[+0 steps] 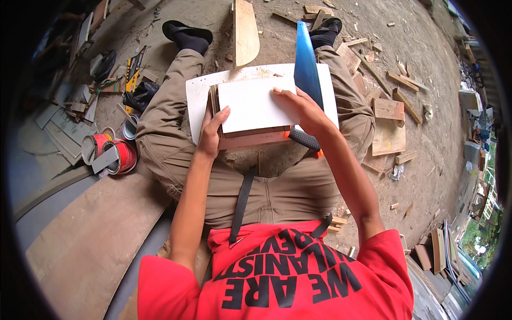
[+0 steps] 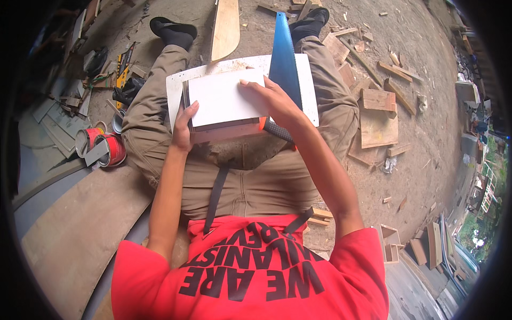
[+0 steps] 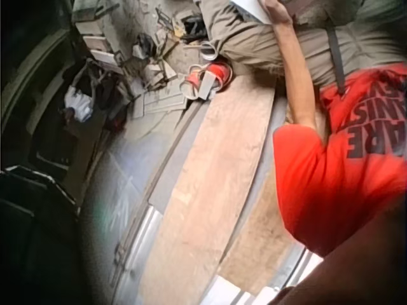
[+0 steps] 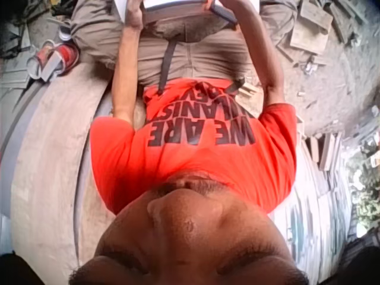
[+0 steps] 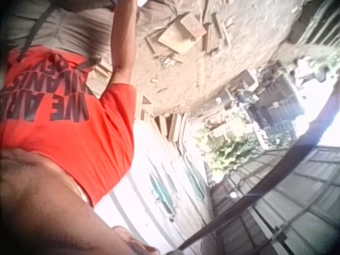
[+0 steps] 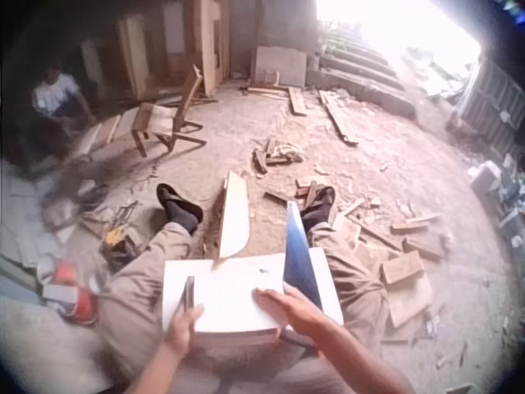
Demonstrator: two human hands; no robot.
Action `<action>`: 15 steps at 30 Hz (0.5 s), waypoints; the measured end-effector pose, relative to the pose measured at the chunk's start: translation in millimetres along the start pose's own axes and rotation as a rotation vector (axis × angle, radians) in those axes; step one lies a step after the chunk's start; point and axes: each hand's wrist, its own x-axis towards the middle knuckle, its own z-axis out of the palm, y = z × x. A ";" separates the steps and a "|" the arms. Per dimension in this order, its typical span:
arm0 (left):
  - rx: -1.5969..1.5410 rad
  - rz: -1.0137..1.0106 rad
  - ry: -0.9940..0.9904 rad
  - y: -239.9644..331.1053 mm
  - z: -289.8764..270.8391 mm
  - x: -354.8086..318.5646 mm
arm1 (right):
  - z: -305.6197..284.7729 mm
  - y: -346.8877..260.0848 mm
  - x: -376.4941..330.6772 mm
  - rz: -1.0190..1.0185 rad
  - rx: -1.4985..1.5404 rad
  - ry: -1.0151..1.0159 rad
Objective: The person sits on the floor and uses a hand saw to cut a piece of wood. They then assemble the cut pieces into a small wooden box, fitting the sides together and placing a lid on top.
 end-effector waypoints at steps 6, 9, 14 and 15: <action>-0.029 -0.012 0.050 -4.1 -5.6 2.1 | 3.4 -9.6 0.8 -0.076 -0.264 0.135; 0.020 -0.002 0.022 1.7 -4.0 2.1 | 6.8 -13.2 -2.7 -0.108 -0.304 0.176; 0.036 0.012 0.011 1.6 -0.6 3.0 | 8.4 -10.3 -0.4 -0.153 -0.258 0.185; 0.040 0.014 0.006 4.4 2.0 1.1 | 4.4 -6.8 2.8 -0.159 -0.270 0.188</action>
